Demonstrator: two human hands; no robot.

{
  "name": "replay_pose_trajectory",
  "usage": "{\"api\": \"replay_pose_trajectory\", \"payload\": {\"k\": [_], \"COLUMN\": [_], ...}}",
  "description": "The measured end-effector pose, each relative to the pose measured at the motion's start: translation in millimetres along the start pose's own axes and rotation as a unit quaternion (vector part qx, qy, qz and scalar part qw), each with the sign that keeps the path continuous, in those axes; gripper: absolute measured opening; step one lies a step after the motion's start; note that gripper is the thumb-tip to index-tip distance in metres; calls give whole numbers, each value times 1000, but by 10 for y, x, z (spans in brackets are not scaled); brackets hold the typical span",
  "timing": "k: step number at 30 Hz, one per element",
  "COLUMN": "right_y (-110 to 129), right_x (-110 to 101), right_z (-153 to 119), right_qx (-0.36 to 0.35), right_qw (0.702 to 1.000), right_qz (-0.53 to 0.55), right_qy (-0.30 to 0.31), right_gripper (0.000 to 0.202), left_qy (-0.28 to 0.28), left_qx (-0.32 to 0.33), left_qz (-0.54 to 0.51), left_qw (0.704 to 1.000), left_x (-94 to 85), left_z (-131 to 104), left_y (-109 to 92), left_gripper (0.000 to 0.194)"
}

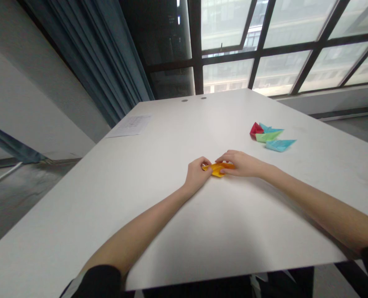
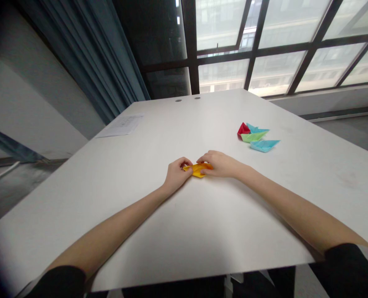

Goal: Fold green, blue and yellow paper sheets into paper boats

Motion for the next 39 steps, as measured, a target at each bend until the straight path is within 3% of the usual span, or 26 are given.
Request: {"api": "replay_pose_trajectory", "payload": {"k": [10,20,28,39], "right_y": [6,-42,-151,-200], "right_x": [50,141,143,153], "right_z": [3,20,-2,-20], "right_qx": [16,81,121,124], "right_qw": [999,987,986,986], "right_qz": [-12,-131,-95,-97], "right_qy": [47,52,56,59], "right_gripper": [31,29,37,35], "left_qy": [2,9,32,44], "left_qx": [14,-22,17,17], "left_qz": [13,16,28,37], "left_qw": [1000,1000,999,998], "left_x": [18,56,139,161], "left_z": [-9,11,12,23], "left_y": [-34,24,-42,-66], "left_gripper": [12,8,16,23]}}
Point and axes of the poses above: each hand's wrist, its own z-axis towards the middle knuckle, its own x-axis out of the palm, y = z × x, the point moved 9 cm from there along z, towards the middle knuckle, and after that the axes turned 15 degrees about z, right-handed, at the moved point
